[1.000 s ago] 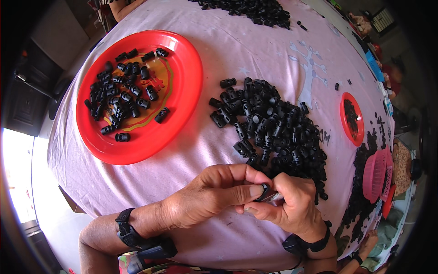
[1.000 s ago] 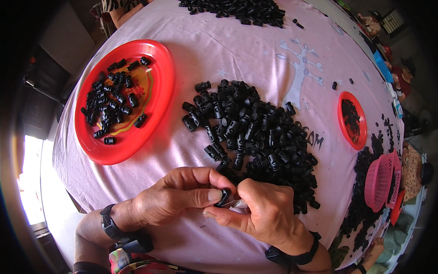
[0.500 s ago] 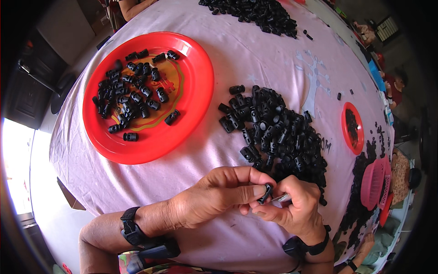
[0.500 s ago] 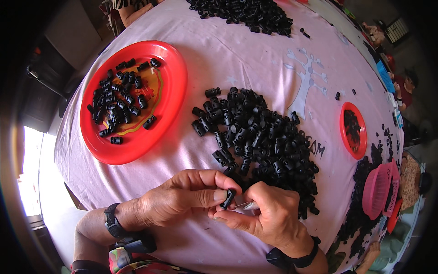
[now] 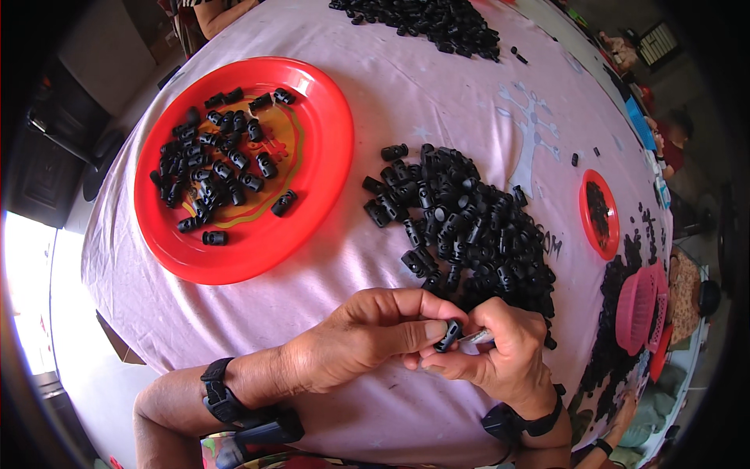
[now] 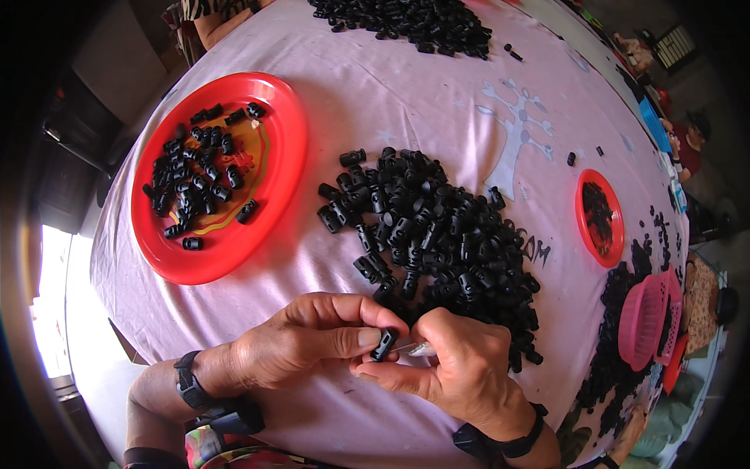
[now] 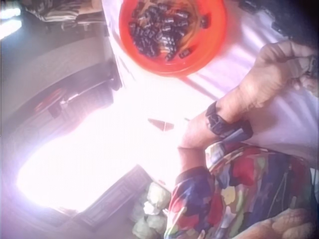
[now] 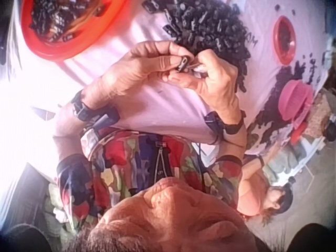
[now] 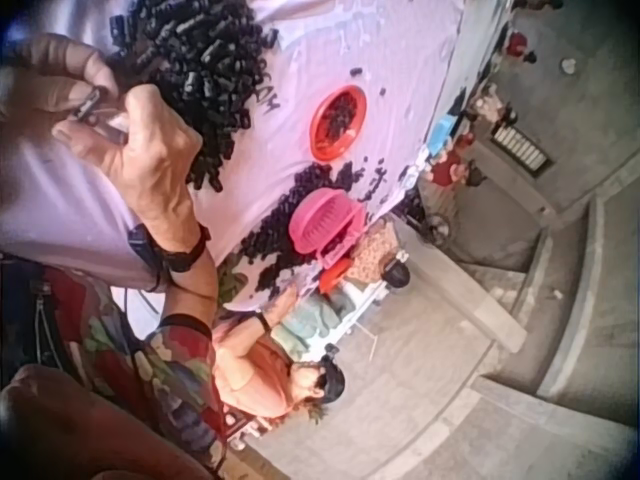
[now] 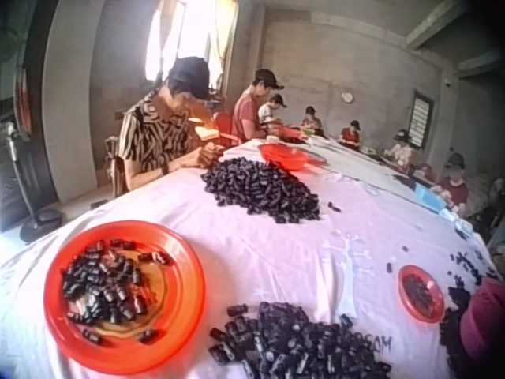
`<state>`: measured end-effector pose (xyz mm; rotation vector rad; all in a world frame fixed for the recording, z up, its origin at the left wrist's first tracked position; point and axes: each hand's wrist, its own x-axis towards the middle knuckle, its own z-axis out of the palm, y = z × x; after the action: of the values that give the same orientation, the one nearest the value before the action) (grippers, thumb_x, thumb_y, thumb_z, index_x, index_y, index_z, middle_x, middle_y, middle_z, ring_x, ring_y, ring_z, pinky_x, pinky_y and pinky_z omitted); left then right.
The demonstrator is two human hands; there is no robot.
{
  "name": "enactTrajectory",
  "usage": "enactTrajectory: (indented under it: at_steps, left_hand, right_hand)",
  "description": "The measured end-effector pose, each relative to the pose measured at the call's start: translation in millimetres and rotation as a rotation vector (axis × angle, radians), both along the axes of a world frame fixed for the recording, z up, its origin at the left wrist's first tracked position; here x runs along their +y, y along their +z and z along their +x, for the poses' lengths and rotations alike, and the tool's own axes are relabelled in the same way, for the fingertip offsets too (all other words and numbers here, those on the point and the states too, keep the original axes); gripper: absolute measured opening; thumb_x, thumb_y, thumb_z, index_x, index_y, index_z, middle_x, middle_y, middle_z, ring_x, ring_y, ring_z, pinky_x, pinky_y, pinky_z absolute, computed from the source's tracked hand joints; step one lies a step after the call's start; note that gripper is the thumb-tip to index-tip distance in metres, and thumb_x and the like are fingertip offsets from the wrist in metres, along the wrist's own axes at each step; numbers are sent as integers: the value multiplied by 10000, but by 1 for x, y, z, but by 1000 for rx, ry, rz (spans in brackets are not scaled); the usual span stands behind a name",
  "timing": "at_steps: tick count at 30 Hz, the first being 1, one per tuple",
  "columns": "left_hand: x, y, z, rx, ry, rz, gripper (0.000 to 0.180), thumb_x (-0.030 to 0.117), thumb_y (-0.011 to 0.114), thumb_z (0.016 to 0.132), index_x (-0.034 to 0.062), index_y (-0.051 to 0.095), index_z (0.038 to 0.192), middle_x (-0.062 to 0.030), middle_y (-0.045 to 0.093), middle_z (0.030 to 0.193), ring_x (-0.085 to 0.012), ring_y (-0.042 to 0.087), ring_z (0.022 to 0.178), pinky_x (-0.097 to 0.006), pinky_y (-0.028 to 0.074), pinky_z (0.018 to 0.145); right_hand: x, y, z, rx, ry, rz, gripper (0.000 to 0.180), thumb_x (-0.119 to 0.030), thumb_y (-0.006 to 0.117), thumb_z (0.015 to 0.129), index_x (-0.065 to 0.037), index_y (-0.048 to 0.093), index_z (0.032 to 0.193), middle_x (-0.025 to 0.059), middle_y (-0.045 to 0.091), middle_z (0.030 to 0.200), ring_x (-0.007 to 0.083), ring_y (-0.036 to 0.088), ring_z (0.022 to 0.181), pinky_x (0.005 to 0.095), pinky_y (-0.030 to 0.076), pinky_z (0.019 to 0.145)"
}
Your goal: Manually assembling black plastic cord locks by inserting the inner component into the housing.
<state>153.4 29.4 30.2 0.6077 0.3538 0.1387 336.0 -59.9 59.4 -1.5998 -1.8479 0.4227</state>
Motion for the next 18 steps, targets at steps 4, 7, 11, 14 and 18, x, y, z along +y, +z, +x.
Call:
enactTrajectory:
  at_steps: [4,7,11,14,18]
  left_hand:
    - [1,2,-1,0,10,-53,284,134,529,954,16,555,1211,-19,620,1006,-62,555,864,-215,448,775]
    - [2,3,-1,24,-12,-42,288,144,520,959,18,543,1217,-31,624,1013,-71,567,852,-221,456,768]
    - [1,0,0,-17,19,-83,286,139,523,958,21,536,1218,-36,629,1020,-73,572,858,-220,457,771]
    - [-2,1,0,29,10,-2,280,226,559,951,57,567,1175,22,603,972,-35,529,823,-189,442,715]
    - [-2,3,0,51,10,11,270,129,556,942,20,549,1189,-26,634,1010,-65,573,880,-217,458,775]
  right_hand:
    - [-5,-3,2,53,-5,39,487,-388,859,633,-50,516,712,23,554,554,109,559,467,240,436,424]
    - [-8,4,-1,158,-33,20,459,-316,870,640,-32,551,810,-7,521,547,38,493,466,195,381,423]
    - [-6,4,-4,185,-38,40,393,-175,852,657,-18,603,919,-39,464,525,10,409,433,182,325,403]
    - [-1,3,-4,110,34,124,398,-155,843,655,-21,623,957,-44,455,521,21,409,421,185,323,401]
    - [-3,3,-3,98,25,117,399,-161,845,646,-27,638,959,-47,456,522,32,414,417,188,331,405]
